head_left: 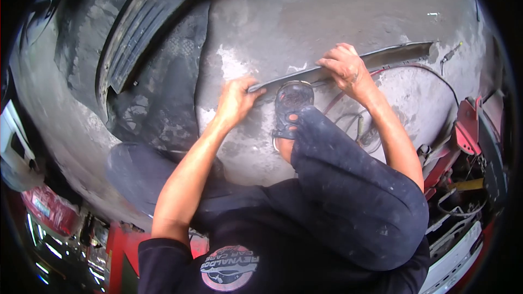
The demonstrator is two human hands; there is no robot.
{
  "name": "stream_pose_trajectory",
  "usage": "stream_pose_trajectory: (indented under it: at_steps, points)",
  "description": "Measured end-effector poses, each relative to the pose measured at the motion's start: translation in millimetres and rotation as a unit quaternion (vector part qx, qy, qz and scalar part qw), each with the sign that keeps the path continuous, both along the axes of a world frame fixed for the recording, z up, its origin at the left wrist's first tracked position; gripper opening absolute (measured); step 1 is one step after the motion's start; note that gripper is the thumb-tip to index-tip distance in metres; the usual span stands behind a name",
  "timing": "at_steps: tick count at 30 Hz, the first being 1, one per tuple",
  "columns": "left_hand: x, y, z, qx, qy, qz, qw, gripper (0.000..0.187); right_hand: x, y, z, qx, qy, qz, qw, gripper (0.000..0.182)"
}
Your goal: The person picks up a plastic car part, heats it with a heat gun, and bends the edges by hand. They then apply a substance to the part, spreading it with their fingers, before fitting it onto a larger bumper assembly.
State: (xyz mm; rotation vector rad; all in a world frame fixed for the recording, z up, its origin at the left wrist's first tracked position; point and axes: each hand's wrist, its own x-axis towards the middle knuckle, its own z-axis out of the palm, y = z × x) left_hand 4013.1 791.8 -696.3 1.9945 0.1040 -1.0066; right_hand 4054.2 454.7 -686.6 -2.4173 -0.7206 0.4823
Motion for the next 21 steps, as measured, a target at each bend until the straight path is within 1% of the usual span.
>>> stream_pose_trajectory:
  at_steps: [1, 2, 3, 4, 6, 7, 8, 9, 10, 11, 12, 14, 15, 16, 17, 18, 19, 20, 21]
  points:
    - [-9.0, 0.3, -6.4, -0.033, -0.036, 0.016, 0.999, 0.017, -2.8, 0.7, 5.0, -0.004, -0.005, -0.008, 1.0, 0.027]
    - [-17.9, 1.2, -12.9, -0.069, -0.07, 0.032, 0.995, 0.015, -7.5, 0.0, 12.1, -0.059, -0.05, -0.029, 0.997, 0.033]
    - [-16.3, 0.6, -8.0, -0.067, -0.085, 0.013, 0.994, 0.016, -13.2, -1.6, 20.1, -0.115, -0.094, -0.05, 0.988, 0.039]
    - [-18.3, 1.1, -9.9, -0.077, -0.092, 0.004, 0.993, 0.016, -18.5, -3.4, 25.2, -0.124, -0.101, -0.059, 0.985, 0.039]
    - [-21.3, 2.8, -12.5, -0.073, -0.155, -0.031, 0.985, 0.019, -29.8, -6.1, 27.9, -0.165, -0.11, -0.049, 0.979, 0.045]
    - [-18.6, 1.2, -6.1, -0.082, -0.166, -0.039, 0.982, 0.019, -30.7, -7.6, 29.9, -0.158, -0.119, -0.059, 0.978, 0.041]
    - [-17.2, 0.9, 1.4, -0.093, -0.184, -0.021, 0.978, 0.021, -30.1, -11.1, 34.5, -0.165, -0.129, -0.07, 0.975, 0.041]
    - [-13.8, 1.0, 12.2, -0.105, -0.203, -0.005, 0.974, 0.022, -26.9, -11.1, 43.0, -0.154, -0.164, -0.108, 0.968, 0.039]
    - [-5.7, 0.3, 31.3, -0.117, -0.214, -0.016, 0.97, 0.022, -24.8, -9.7, 56.8, -0.144, -0.2, -0.146, 0.958, 0.036]
    - [4.7, -1.3, 51.9, -0.121, -0.264, -0.036, 0.956, 0.024, -24.9, -9.4, 76.3, -0.135, -0.218, -0.186, 0.948, 0.037]
    - [18.2, -5.8, 77.7, -0.129, -0.316, -0.054, 0.938, 0.026, -27.7, -9.3, 95.2, -0.151, -0.237, -0.198, 0.939, 0.037]
    - [30.1, -22.6, 140.3, -0.181, -0.337, -0.054, 0.922, 0.027, -40.3, -6.6, 136.0, -0.098, -0.283, -0.371, 0.879, 0.044]
    - [33.7, -29.5, 163.6, -0.191, -0.402, -0.076, 0.892, 0.027, -46.4, -5.6, 153.5, -0.064, -0.306, -0.437, 0.843, 0.045]
    - [33.4, -37.1, 185.1, -0.218, -0.403, -0.077, 0.886, 0.027, -52.7, -3.6, 170.8, -0.077, -0.328, -0.441, 0.832, 0.045]
    - [32.2, -45.5, 204.1, -0.24, -0.422, -0.077, 0.871, 0.027, -59.7, -1.2, 186.6, -0.011, -0.273, -0.544, 0.794, 0.044]
    - [28.6, -53.1, 221.3, -0.26, -0.437, -0.078, 0.858, 0.028, -69.2, -0.4, 199.0, 0.06, -0.211, -0.636, 0.74, 0.044]
    - [24.1, -59.8, 236.1, -0.275, -0.445, -0.083, 0.849, 0.028, -76.5, 0.6, 208.2, 0.223, -0.117, -0.665, 0.703, 0.046]
    - [18.9, -65.5, 249.2, -0.271, -0.465, -0.098, 0.837, 0.026, -83.3, 0.7, 218.2, 0.22, -0.134, -0.667, 0.699, 0.046]
    - [13.7, -70.3, 260.2, -0.265, -0.484, -0.112, 0.826, 0.025, -86.9, 6.7, 228.9, 0.327, -0.067, -0.663, 0.67, 0.046]
